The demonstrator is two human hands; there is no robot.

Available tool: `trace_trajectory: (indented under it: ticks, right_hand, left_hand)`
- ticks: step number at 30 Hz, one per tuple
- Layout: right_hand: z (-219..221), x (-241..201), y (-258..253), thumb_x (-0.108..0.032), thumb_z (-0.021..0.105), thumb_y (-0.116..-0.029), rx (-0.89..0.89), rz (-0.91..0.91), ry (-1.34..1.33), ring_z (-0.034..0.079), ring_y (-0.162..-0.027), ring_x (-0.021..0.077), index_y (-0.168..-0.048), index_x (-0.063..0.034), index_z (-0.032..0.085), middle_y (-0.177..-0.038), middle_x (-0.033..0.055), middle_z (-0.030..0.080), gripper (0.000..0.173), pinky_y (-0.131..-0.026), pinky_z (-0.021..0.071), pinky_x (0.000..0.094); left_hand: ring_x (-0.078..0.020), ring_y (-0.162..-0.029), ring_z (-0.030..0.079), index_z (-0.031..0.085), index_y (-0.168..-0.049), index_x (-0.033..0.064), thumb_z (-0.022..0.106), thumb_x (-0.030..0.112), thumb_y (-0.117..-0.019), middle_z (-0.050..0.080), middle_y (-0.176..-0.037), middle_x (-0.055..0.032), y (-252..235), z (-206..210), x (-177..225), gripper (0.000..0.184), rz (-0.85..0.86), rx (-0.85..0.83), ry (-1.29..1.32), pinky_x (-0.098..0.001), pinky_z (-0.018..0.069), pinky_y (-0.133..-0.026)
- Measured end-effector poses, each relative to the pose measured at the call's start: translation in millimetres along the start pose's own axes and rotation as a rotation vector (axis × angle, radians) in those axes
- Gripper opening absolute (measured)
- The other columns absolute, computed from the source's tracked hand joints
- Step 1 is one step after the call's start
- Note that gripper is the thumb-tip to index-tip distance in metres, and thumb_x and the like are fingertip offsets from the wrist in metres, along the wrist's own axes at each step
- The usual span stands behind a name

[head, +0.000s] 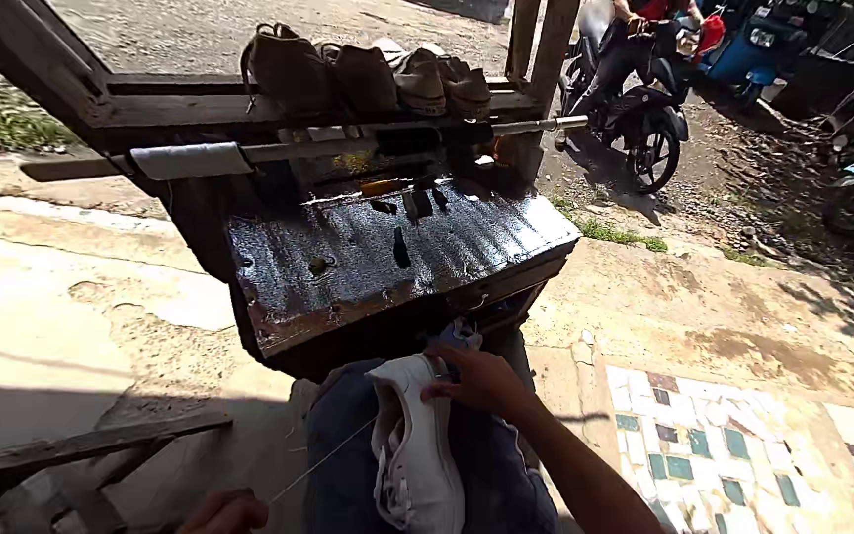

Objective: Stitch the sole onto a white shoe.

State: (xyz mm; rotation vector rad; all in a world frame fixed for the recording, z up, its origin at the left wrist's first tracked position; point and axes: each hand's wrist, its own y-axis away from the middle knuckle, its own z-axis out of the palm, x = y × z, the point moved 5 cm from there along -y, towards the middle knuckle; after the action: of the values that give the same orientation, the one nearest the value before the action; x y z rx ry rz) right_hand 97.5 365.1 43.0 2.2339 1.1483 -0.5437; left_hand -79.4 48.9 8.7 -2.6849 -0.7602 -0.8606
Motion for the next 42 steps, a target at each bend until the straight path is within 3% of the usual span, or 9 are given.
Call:
trace_trajectory:
  ticks: [3,6,10,13,17,26,35,40,42]
  right_hand:
    - [-0.4,-2.5,3.7,-0.060,0.065,-0.0935,-0.020,0.095,0.015,0.067,-0.082,0.0294,-0.145,-0.0240,0.057,-0.091,0.0102,0.071,0.064,-0.078,0.0545,0.0571]
    - [-6.3,11.1,10.0,-0.040,0.059,-0.1024,0.081,0.033,-0.132,0.064,-0.076,0.0155,-0.114,-0.0116,0.074,-0.089,0.0042,0.069,0.034,-0.073,0.0544,0.0409]
    - [-7.2,9.9,8.9,-0.037,0.060,-0.1030,0.151,-0.272,-1.066,0.063,-0.066,0.0014,-0.092,-0.0139,0.073,-0.112,0.0011,0.073,0.029,-0.059,0.0541,0.0189]
    - [-11.5,-0.5,7.6,-0.037,0.063,-0.1017,0.230,-0.272,-1.225,0.061,-0.057,0.0048,-0.093,-0.0146,0.072,-0.083,0.0015,0.072,0.026,-0.055,0.0536,0.0215]
    - [-10.9,-12.8,12.9,-0.058,0.076,-0.0841,0.367,-0.034,-0.050,0.053,-0.064,0.0124,-0.114,-0.0094,0.072,-0.086,0.0013,0.062,0.057,-0.058,0.0479,0.0355]
    - [0.7,-20.1,8.0,-0.057,0.081,-0.0799,0.313,0.020,0.216,0.060,-0.063,0.0226,-0.087,-0.0063,0.066,-0.083,0.0076,0.062,0.054,-0.053,0.0490,0.0444]
    - [9.7,-26.9,4.0,-0.053,0.076,-0.0873,0.185,-0.022,0.211,0.061,-0.068,0.0215,-0.096,-0.0107,0.067,-0.088,0.0055,0.061,0.044,-0.054,0.0492,0.0431]
    - [17.6,13.1,9.3,-0.017,0.070,-0.0920,0.382,0.052,-0.626,0.052,-0.058,0.0067,-0.117,-0.0104,0.057,-0.084,0.0000,0.060,0.029,-0.051,0.0471,0.0231]
    - [34.3,32.5,13.7,-0.005,0.051,-0.0921,0.472,0.049,-0.858,0.062,-0.081,0.0083,-0.117,-0.0117,0.054,-0.117,0.0022,0.062,0.026,-0.067,0.0538,0.0275]
  left_hand:
    - [-0.0156,-0.104,0.067,0.067,-0.073,0.0093,0.054,0.009,-0.0926,0.071,-0.107,-0.0050,7.1,11.4,-6.4,0.024,0.141,0.052,0.436,-0.0308,0.0573,-0.090]
    - [-0.0245,-0.141,0.051,0.073,-0.084,0.0244,0.062,0.025,-0.0999,0.062,-0.145,0.0012,-10.0,13.8,26.4,0.019,0.339,-0.065,1.062,-0.0431,0.0423,-0.118]
    - [-0.0238,-0.112,0.070,0.075,-0.096,0.0183,0.059,0.035,-0.1025,0.077,-0.103,-0.0027,-39.8,10.6,50.9,0.024,0.389,-0.181,1.500,-0.0482,0.0490,-0.111]
    - [-0.0072,-0.082,0.067,0.073,-0.106,0.0129,0.052,0.022,-0.1033,0.072,-0.102,0.0005,-63.0,11.1,56.9,0.023,0.179,0.025,0.785,-0.0238,0.0586,-0.072]
    - [-0.0309,-0.104,0.072,0.072,-0.125,0.0096,0.047,0.021,-0.1061,0.073,-0.118,-0.0128,-72.2,21.8,77.0,0.034,0.215,0.103,-0.068,-0.0525,0.0575,-0.085]
    - [-0.0231,-0.054,0.056,0.054,-0.065,0.0114,0.045,0.036,-0.1033,0.053,-0.059,-0.0052,-19.4,39.7,75.8,0.047,0.274,0.165,-0.161,-0.0388,0.0413,-0.050]
    - [-0.0186,-0.051,0.053,0.049,-0.060,0.0128,0.045,0.032,-0.1038,0.049,-0.054,-0.0026,39.3,54.3,70.1,0.048,0.164,0.134,-0.032,-0.0350,0.0400,-0.049]
    - [-0.0022,-0.075,0.063,0.070,-0.105,0.0070,0.053,0.033,-0.1066,0.071,-0.098,-0.0015,-12.4,32.5,77.2,0.031,0.077,0.082,0.515,-0.0176,0.0538,-0.065]
    - [-0.0016,-0.071,0.064,0.063,-0.134,0.0038,0.055,0.029,-0.1063,0.072,-0.121,-0.0022,-43.3,28.8,84.2,0.038,-0.005,-0.061,0.791,-0.0184,0.0548,-0.060]
